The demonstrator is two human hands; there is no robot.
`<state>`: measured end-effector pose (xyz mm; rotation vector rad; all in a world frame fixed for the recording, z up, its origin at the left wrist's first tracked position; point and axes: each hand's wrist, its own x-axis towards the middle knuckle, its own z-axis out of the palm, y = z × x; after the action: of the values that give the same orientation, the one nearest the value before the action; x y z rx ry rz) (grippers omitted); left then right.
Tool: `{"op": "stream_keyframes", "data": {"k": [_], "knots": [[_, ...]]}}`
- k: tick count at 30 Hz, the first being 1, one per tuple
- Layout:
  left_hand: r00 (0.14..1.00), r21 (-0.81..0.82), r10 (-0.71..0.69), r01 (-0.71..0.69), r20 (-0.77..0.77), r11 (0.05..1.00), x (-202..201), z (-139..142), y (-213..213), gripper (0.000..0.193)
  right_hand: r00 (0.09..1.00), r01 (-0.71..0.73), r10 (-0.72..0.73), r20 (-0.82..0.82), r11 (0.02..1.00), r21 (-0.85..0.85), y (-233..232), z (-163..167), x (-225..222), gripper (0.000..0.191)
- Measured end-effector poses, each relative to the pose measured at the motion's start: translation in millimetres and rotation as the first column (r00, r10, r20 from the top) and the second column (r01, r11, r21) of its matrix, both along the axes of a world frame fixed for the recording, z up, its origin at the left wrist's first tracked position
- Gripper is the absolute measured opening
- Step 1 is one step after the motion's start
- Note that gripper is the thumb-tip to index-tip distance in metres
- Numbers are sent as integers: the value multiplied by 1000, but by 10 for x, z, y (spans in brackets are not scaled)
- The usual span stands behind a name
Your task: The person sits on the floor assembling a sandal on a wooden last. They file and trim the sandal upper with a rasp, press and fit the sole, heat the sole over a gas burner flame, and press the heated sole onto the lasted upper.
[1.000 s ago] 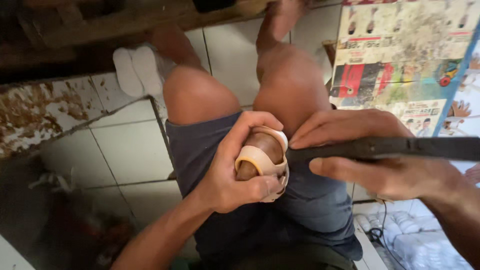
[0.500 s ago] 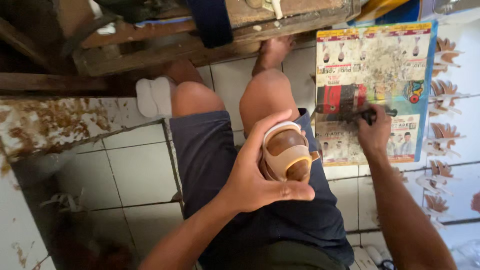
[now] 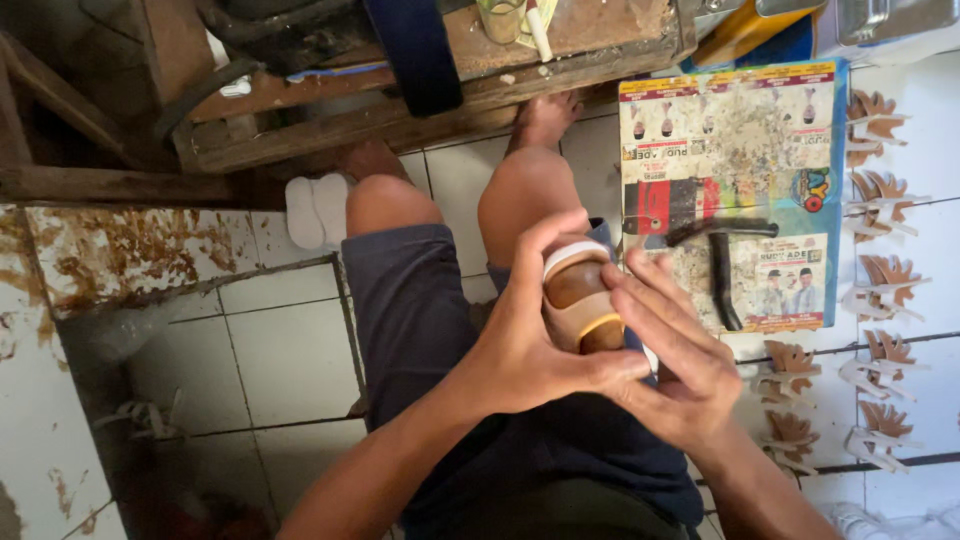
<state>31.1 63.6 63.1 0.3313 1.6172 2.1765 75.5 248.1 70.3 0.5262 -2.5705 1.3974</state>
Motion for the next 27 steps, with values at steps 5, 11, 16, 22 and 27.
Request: {"op": "stream_keyframes", "data": {"k": [5,11,16,22,27], "knots": [[994,89,-111,112,-14,990,48,64,-123,85,937,33,136,322,882,-469,-40,67,-54,108],[991,175,-135,130,13,976,239,99,-177,71,762,136,300,574,792,-595,6,40,80,117],[993,152,-25,42,-112,987,375,91,-203,67,824,90,291,486,780,-619,-43,-50,241,109],[951,51,91,-79,-297,996,454,100,-178,69,791,125,326,518,743,-658,-61,-82,323,110],[957,3,76,-78,-280,997,448,132,-296,69,728,177,416,545,655,-735,-139,-124,260,118]]}}
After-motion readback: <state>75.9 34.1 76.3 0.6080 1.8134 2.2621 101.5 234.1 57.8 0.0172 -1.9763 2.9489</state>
